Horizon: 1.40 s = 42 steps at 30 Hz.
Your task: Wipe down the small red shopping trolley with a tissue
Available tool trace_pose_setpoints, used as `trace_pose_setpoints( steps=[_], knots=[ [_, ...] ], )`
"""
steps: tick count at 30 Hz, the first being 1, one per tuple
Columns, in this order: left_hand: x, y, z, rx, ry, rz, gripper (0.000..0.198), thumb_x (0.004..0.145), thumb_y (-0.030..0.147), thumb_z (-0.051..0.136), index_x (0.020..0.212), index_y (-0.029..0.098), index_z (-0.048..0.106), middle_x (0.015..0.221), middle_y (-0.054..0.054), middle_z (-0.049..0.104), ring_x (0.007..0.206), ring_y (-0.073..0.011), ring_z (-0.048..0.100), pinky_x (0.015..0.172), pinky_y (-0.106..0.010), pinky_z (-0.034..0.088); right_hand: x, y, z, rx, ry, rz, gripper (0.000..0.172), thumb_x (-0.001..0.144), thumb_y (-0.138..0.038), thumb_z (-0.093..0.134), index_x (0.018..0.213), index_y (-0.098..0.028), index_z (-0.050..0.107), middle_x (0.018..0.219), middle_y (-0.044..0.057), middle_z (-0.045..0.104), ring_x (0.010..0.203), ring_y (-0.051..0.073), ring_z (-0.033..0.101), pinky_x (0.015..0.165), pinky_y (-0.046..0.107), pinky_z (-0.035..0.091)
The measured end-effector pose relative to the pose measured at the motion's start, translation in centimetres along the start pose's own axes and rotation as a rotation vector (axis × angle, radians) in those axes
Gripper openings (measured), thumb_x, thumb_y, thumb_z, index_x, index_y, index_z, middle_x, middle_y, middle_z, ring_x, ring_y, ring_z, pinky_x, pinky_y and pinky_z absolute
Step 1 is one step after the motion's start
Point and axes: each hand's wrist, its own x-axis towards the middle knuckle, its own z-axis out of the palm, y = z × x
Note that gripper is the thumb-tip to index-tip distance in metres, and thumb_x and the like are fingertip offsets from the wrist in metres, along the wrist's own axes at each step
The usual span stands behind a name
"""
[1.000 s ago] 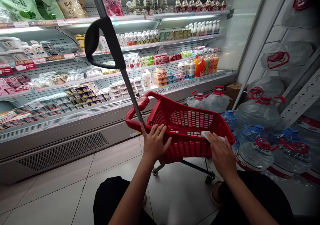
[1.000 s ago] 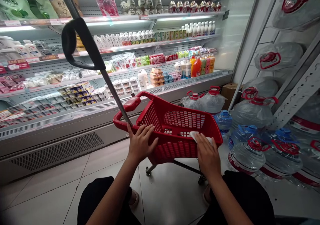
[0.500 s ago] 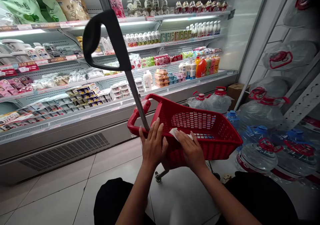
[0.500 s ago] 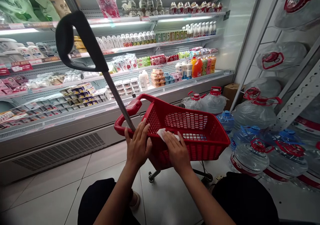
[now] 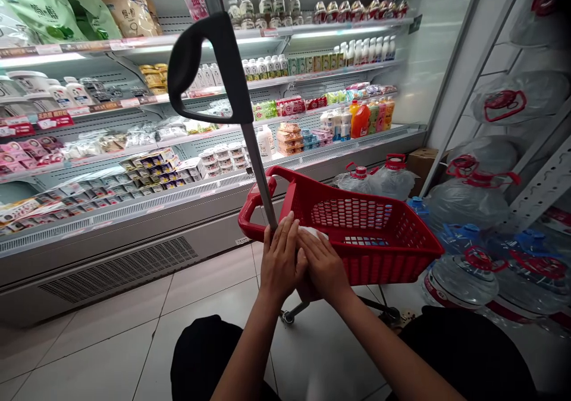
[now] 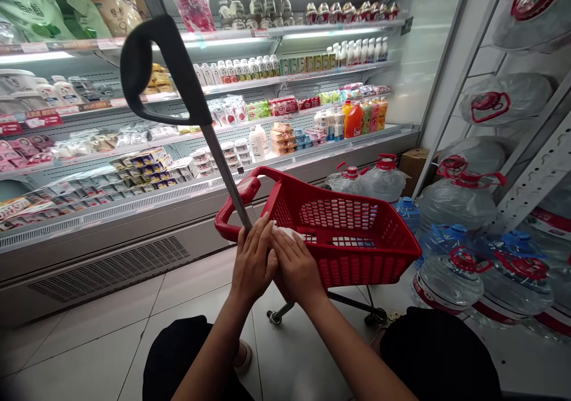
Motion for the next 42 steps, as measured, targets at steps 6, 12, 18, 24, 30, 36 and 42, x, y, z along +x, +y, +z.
trace_pose_setpoints(
  steps=[6,12,18,24,30,36,42],
  knots=[
    [-0.2,0.3,1.3,0.111,0.018,-0.016,0.059,0.097,0.012,0.044,0.156,0.018,0.048,0.162,-0.006,0.047,0.151,-0.0224,0.043,0.135,-0.049,0.006,-7.0,5.5,-5.9,-0.231,-0.052,0.171,0.073,0.099,-0.002,0.030,0.167,-0.026,0.024,0.158,0.006,0.053,0.146,0.020,0.050,0.129,0.050,0.027],
    [0.3,1.3,1.6,0.158,0.015,0.025,0.067,0.095,0.009,0.044,0.161,0.006,0.036,0.163,-0.013,0.044,0.153,-0.0240,0.040,0.133,-0.044,0.022,-2.1,2.1,-2.9,-0.156,-0.001,0.074,0.069,0.100,-0.005,0.033,0.167,-0.019,0.026,0.155,0.008,0.056,0.141,0.020,0.055,0.127,0.046,0.034],
    [0.2,1.4,1.5,0.198,0.018,0.003,0.076,0.094,0.006,0.041,0.166,0.005,0.017,0.165,-0.015,0.040,0.155,-0.0252,0.037,0.131,-0.044,0.028,-0.5,0.4,-1.5,-0.079,0.018,-0.004,0.067,0.100,-0.006,0.036,0.166,-0.013,0.027,0.158,0.012,0.052,0.146,0.022,0.050,0.125,0.045,0.038],
    [-0.5,1.3,1.4,0.178,-0.042,0.002,0.072,0.089,0.010,0.049,0.160,0.009,0.038,0.167,-0.015,0.037,0.158,-0.0278,0.030,0.132,-0.048,0.024,-6.6,5.3,-5.6,-0.228,-0.049,0.130,0.075,0.096,-0.001,0.030,0.167,-0.023,0.024,0.157,0.008,0.053,0.144,0.022,0.052,0.127,0.049,0.035],
    [-0.7,1.8,1.9,0.187,-0.049,0.020,0.071,0.090,0.009,0.045,0.161,0.008,0.037,0.167,-0.012,0.037,0.158,-0.0246,0.030,0.132,-0.044,0.026,-2.1,1.8,-3.0,-0.138,-0.022,0.065,0.071,0.099,-0.005,0.032,0.168,-0.019,0.022,0.155,0.010,0.056,0.142,0.021,0.055,0.127,0.048,0.035],
    [-0.7,0.6,1.7,0.188,-0.048,0.019,0.071,0.090,0.009,0.049,0.160,0.014,0.041,0.167,-0.009,0.039,0.155,-0.0241,0.036,0.132,-0.042,0.025,-2.5,2.0,-3.0,-0.127,-0.025,0.048,0.072,0.097,-0.003,0.032,0.167,-0.019,0.023,0.157,0.009,0.053,0.144,0.021,0.052,0.125,0.046,0.038],
    [-0.9,1.2,2.1,0.174,-0.041,-0.040,0.070,0.086,0.008,0.057,0.154,0.024,0.052,0.163,-0.006,0.046,0.153,-0.0332,0.038,0.131,-0.053,0.025,-7.4,5.8,-6.0,-0.231,-0.057,0.146,0.076,0.095,-0.001,0.029,0.167,-0.023,0.025,0.155,0.008,0.056,0.143,0.022,0.053,0.125,0.050,0.037]
  ],
)
